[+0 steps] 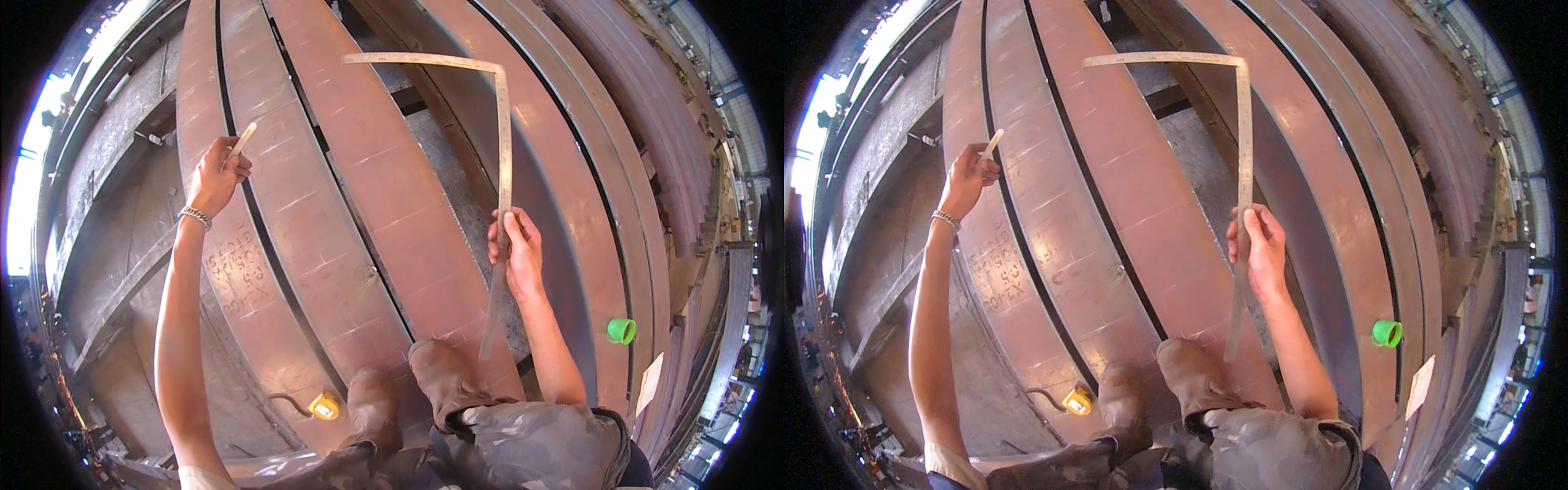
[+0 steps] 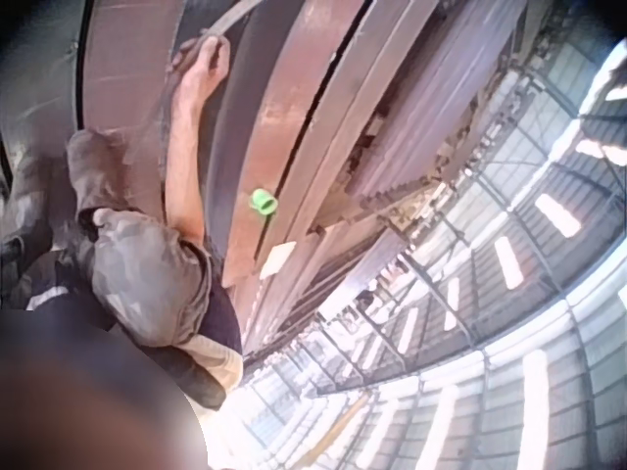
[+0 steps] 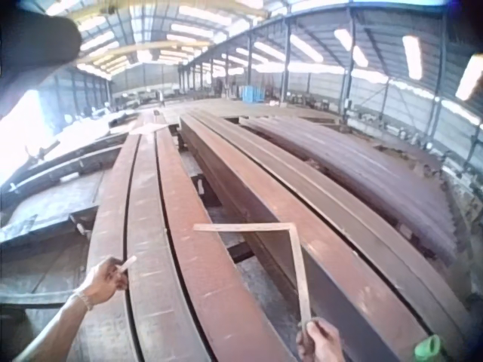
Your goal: The person measures a large curved metal sheet using a tape measure and marks measurements with a white marker. They then use a metal square to draw straight lines along the sheet. The person repeats the measuring and marking process at different locations on the sheet.
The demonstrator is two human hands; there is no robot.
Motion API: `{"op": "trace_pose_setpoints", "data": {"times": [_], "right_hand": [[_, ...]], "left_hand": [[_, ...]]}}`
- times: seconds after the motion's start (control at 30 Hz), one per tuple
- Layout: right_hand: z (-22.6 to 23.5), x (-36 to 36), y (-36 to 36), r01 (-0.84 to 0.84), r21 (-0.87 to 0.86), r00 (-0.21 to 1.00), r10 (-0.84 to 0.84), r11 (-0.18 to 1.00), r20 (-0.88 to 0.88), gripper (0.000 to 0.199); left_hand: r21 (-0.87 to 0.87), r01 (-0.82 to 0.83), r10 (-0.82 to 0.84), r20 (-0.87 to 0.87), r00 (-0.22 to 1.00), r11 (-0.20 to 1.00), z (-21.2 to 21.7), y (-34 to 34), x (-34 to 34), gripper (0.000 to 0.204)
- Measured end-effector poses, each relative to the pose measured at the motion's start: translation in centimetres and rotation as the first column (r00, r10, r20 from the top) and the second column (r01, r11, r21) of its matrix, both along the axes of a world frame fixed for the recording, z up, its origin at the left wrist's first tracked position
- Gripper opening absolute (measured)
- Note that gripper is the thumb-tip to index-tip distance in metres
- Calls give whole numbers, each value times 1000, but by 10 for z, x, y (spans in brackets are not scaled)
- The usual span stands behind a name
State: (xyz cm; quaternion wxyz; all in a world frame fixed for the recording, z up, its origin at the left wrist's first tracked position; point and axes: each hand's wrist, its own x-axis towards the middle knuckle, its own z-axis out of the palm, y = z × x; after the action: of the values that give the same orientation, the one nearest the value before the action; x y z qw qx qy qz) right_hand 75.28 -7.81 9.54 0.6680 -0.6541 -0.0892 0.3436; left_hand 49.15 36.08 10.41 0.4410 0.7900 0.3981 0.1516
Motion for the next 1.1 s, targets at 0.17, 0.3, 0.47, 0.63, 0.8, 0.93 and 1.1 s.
{"op": "trace_pose_setpoints", "data": {"times": [0.17,0.3,0.47,0.63,0.8,0.93,1.1], "right_hand": [[11,-42,21,-171,59,984,174,983,-44,32],[-6,-82,41,-309,190,924,341,932,-172,33],[-32,-149,64,-361,265,843,435,894,-317,31],[-53,-198,69,-527,387,734,635,757,-241,31],[-72,-218,62,-636,167,760,649,753,-37,30],[-69,-209,48,-701,34,713,701,713,8,24],[-56,-206,40,-714,202,651,742,670,-161,30]], "left_hand": [[-303,57,-59,0,998,951,17,-65,-28,24],[-620,76,-90,10,996,781,25,-180,-55,33],[-897,262,-99,243,965,355,32,-280,-91,37],[-960,132,240,192,952,245,10,-328,-99,25],[-892,-142,342,14,940,429,-2,-331,-113,25],[-757,-243,292,-73,954,607,-11,-325,-120,33],[-657,-283,241,-157,958,699,-27,-321,-130,39]]}}
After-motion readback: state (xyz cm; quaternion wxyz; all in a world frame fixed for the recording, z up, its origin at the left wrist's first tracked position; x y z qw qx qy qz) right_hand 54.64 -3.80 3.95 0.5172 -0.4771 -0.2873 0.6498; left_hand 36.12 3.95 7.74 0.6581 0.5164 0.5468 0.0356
